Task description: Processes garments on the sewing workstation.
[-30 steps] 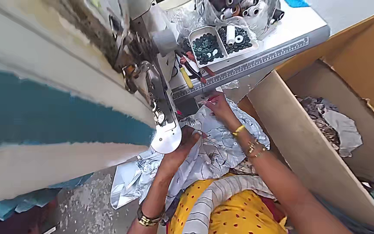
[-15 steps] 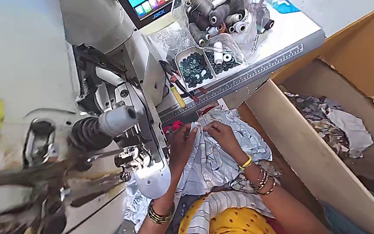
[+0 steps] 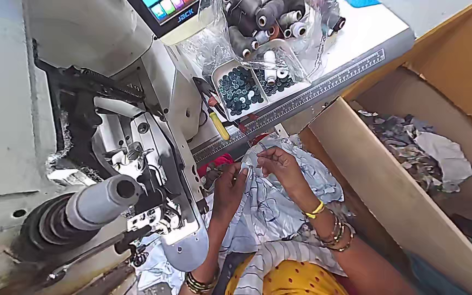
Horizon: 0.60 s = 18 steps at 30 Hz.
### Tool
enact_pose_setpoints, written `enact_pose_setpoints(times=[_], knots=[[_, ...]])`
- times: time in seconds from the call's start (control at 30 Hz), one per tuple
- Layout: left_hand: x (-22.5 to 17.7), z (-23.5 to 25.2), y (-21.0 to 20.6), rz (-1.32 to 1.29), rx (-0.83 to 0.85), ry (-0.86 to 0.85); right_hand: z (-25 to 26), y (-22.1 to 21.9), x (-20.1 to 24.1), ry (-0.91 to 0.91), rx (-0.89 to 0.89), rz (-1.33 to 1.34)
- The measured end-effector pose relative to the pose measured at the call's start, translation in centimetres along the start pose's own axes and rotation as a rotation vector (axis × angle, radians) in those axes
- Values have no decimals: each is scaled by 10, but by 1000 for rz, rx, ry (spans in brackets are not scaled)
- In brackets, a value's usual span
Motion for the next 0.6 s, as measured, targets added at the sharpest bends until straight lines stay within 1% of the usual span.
enact_pose_setpoints(times=[0.07,0.23,0.37,0.6], knots=[[-2,-1,2,35,-12,-13,2,-5,3,-13,10,25],[-1,-4,8,30,-48,-22,1,-14,3,-73,31,97],[2,-5,9,22,-67,-55,0,-14,-5,-20,47,97],[4,-5,7,32,-95,-54,-2,-8,-11,101,43,-59]])
Point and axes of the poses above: each hand's wrist, its own z-axis towards the middle knuckle, its own y-axis out of the back of the hand, x = y × z, the point moved 3 cm from there along z, towards the middle knuckle, and after that the axes turned 10 degrees about y, right-handed, at the moved point
